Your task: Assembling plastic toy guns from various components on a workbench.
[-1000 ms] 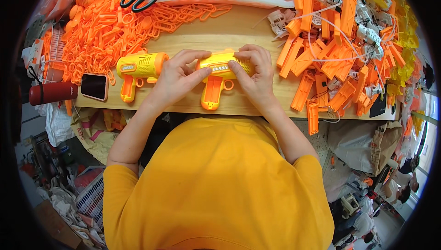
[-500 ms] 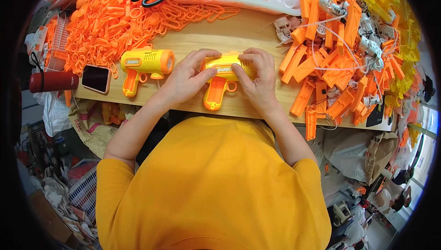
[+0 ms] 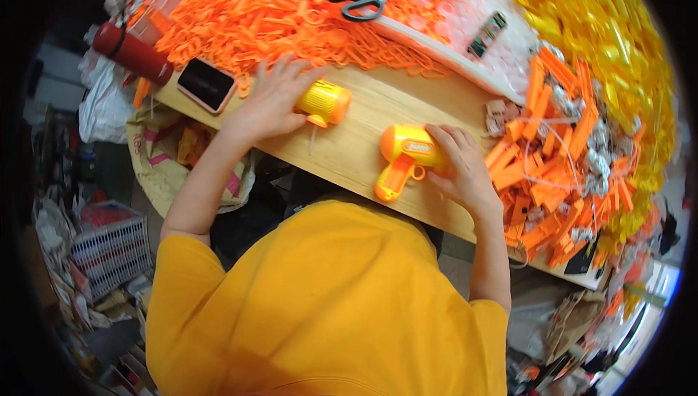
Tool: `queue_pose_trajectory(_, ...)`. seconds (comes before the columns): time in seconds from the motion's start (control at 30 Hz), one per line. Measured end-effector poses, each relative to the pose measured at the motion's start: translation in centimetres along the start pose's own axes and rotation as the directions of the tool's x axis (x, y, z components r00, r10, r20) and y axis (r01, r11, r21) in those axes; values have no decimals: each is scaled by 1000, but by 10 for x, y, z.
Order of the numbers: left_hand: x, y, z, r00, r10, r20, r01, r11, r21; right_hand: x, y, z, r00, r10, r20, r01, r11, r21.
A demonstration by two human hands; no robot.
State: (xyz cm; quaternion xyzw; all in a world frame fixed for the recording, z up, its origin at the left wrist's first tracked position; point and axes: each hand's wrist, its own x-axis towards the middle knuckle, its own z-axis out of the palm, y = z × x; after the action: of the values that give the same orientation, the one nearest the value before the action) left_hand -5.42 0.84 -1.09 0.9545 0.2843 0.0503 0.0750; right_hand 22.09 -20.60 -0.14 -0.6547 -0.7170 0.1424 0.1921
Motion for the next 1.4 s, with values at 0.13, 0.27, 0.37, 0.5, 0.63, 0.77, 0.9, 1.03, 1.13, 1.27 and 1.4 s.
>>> queue_pose_trajectory(0.13, -9, 0, 13, 992, 33, -124, -49, 990, -132, 2, 2, 12, 993, 11, -120, -7, 999, 32)
queue_pose_trajectory(0.27, -26, -8, 19, 949, 66, -310, -111, 985, -130, 24, -12, 20, 978, -70, -197, 88, 993, 84)
queue_pose_trajectory(0.37, -36, -19, 22, 906, 69, -418, -122, 987, -101, 43, -21, 36, 982, 32, -184, 47, 911, 409)
queue_pose_trajectory(0.5, -39, -27, 25, 885, 45, -463, -120, 984, -134, 73, -38, 50, 979, 162, -127, -11, 655, 756)
queue_pose_trajectory(0.63, -37, -30, 25, 857, 112, -503, -186, 978, -99, 87, -41, 60, 977, 177, -116, -4, 563, 827)
queue_pose_trajectory(0.77, -55, -41, 17, 707, 13, -707, -244, 943, -227, 90, -46, 72, 975, 208, -82, -9, 402, 916)
queue_pose_trajectory(0.9, -90, -45, 20, 446, -511, -735, -422, 604, -676, 113, -86, 82, 993, 81, 91, -114, 360, 926)
queue_pose_trajectory(1.03, -135, -70, 41, 235, -892, -385, -392, 275, -878, 160, -180, 90, 945, -148, 292, -192, 470, 861)
queue_pose_trajectory(1.13, -158, -83, 39, 235, -968, -88, -557, -60, -828, 186, -220, 129, 895, -175, 412, -296, 459, 838)
queue_pose_trajectory(1.27, -174, -95, 41, 206, -976, -72, -633, -77, -771, 220, -259, 171, 894, -238, 379, -228, 488, 843)
queue_pose_trajectory(1.4, -208, -150, 83, 210, -977, 38, -753, -187, -631, 226, -279, 172, 844, -416, 339, -118, 472, 874)
